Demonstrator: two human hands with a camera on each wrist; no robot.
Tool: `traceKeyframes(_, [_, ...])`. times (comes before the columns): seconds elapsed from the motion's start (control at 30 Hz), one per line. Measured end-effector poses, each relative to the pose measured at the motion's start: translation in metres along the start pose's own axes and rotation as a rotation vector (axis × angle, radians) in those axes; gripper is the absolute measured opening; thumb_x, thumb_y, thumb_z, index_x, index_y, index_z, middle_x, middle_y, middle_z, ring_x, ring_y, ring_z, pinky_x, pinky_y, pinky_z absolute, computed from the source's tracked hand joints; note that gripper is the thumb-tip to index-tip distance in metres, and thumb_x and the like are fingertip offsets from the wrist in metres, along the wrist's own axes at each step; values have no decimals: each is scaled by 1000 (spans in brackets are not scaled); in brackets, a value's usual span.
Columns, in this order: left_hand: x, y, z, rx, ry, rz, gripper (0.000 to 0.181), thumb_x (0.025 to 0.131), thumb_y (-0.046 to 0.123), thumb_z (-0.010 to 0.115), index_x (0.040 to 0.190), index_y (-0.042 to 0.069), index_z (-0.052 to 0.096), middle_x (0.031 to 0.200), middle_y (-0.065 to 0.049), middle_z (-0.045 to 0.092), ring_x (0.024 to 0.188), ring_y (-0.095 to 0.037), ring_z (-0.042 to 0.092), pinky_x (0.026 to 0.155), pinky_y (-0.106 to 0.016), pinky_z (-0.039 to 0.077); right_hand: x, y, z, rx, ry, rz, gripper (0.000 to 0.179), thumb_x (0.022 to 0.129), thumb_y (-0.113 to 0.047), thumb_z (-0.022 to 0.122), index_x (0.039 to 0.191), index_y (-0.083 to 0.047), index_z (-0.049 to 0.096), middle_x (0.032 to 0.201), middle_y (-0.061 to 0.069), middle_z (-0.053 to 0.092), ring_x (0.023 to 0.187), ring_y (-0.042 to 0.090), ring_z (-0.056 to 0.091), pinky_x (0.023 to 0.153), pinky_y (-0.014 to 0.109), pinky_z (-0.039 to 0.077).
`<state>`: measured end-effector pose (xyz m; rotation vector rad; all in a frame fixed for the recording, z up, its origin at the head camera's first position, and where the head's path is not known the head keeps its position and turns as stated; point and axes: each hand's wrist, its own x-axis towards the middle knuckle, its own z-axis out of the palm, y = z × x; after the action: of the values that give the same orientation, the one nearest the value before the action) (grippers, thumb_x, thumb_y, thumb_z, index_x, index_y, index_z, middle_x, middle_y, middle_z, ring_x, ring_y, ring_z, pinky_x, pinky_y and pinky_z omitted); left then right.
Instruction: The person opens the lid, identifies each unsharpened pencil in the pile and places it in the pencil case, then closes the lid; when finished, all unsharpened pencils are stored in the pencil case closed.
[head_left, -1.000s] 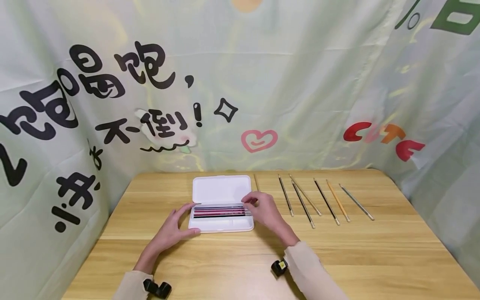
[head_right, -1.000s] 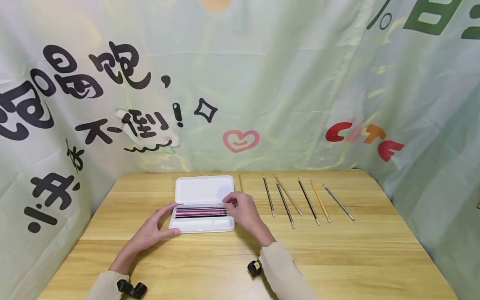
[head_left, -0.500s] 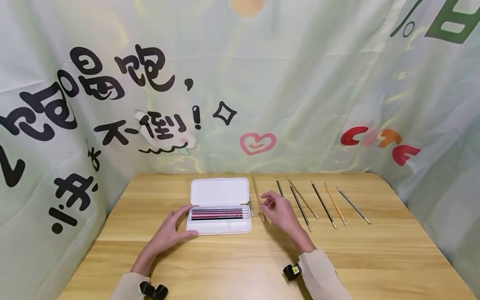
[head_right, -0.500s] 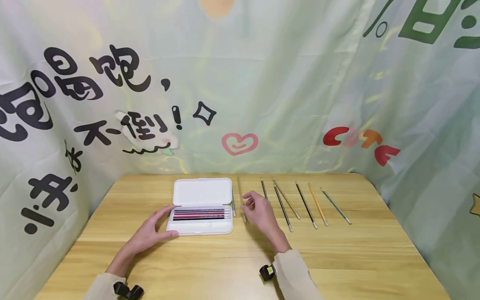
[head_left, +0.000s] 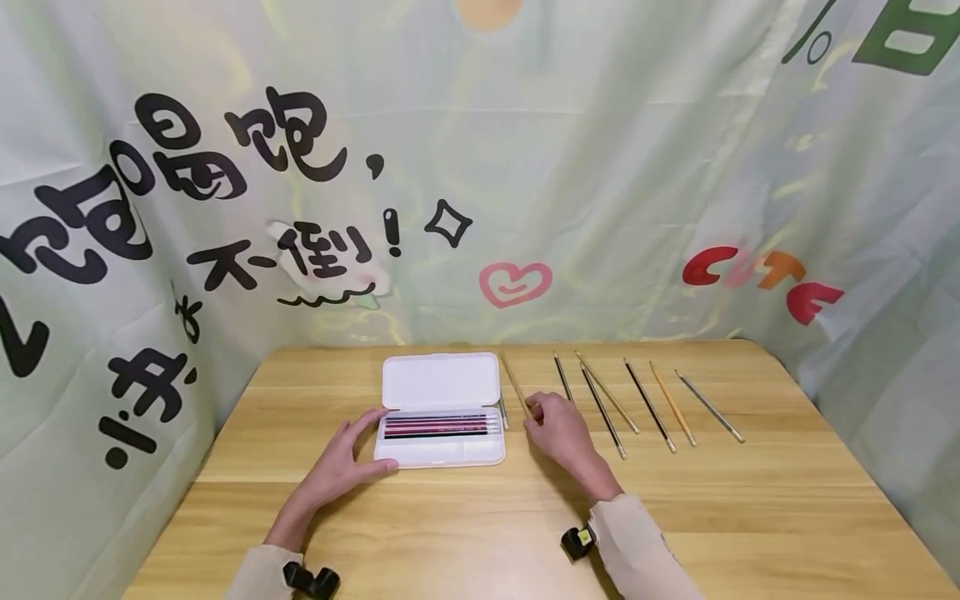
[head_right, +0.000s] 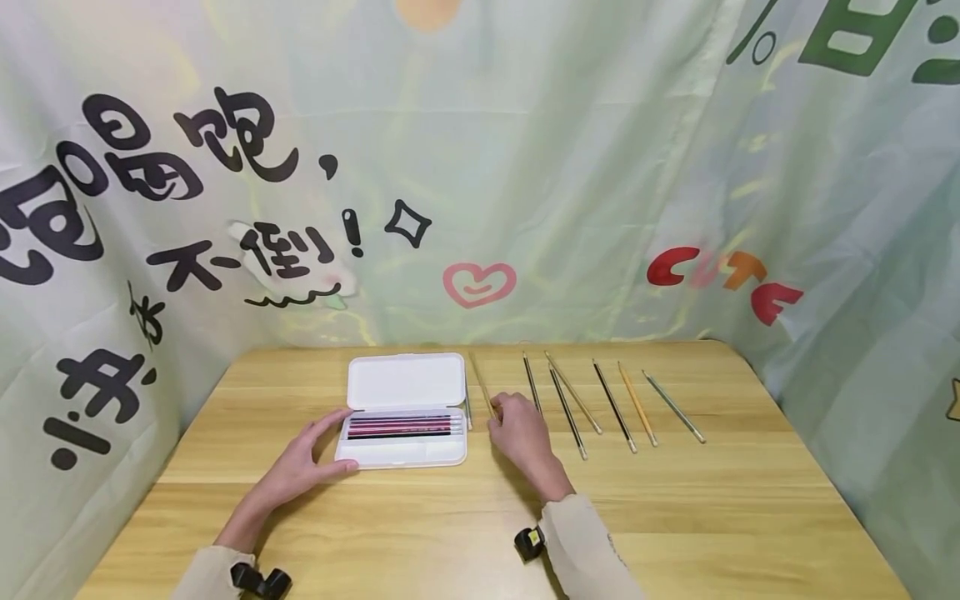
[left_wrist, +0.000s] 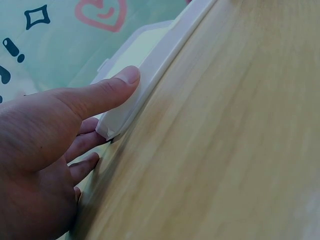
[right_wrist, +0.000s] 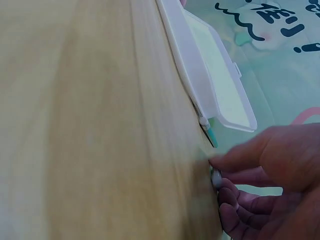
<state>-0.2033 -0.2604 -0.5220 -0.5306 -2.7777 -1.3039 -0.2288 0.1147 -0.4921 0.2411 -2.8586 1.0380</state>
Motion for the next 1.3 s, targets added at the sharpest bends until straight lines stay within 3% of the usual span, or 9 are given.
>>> traceKeyframes(0.17, [0, -1, 2, 1, -7, -9, 87, 81, 37, 88, 153, 13, 47, 158, -19, 43, 145, -52, 31, 117, -73, 8, 0, 3, 1, -24, 39, -8, 24, 88, 2, 69, 111, 2, 76, 89, 11, 75, 63, 13, 57, 53, 27, 45])
traceKeyframes(0.33, [-1, -2, 3, 3, -15, -33, 87, 81, 39, 88, 154, 16, 47, 159, -18, 41, 146, -55, 26, 114, -77, 11, -2, 6, -1, 22, 62, -14, 23, 87, 4, 67, 107, 3, 76, 84, 9, 74, 59, 11, 55, 50, 25, 44])
traceKeyframes(0.63, [0, 1, 1, 5, -17, -32, 87, 81, 40, 87, 154, 17, 46, 159, -18, 42, 146, -55, 26, 114, -77, 9, 3, 6, -20, 211, 88, 19, 18, 91, 2, 62, 105, 4, 72, 84, 7, 66, 74, 17, 61, 62, 25, 51])
traceKeyframes(0.87, [0, 1, 1, 0, -11, -36, 87, 81, 39, 87, 154, 16, 46, 159, -17, 42, 146, -54, 28, 115, -76, 10, 8, 5, -24, 298, 75, -11, 10, 96, 0, 68, 105, 1, 71, 92, 11, 70, 83, 22, 66, 71, 26, 55])
traceKeyframes(1.03, [0, 0, 1, 4, -17, -57, 87, 81, 41, 87, 154, 18, 46, 160, -15, 41, 145, -56, 26, 111, -79, 16, 7, -2, -18, 342, 29, -39, 8, 95, 3, 69, 102, 1, 72, 91, 10, 70, 84, 21, 64, 70, 25, 55])
traceKeyframes(1.3, [0, 1, -1, 8, -13, -58, 87, 81, 42, 87, 154, 20, 46, 160, -16, 42, 145, -57, 25, 110, -81, 18, 4, -18, 4, 287, 64, -113, 11, 91, 4, 74, 91, -7, 76, 87, -1, 71, 84, 15, 63, 74, 29, 55])
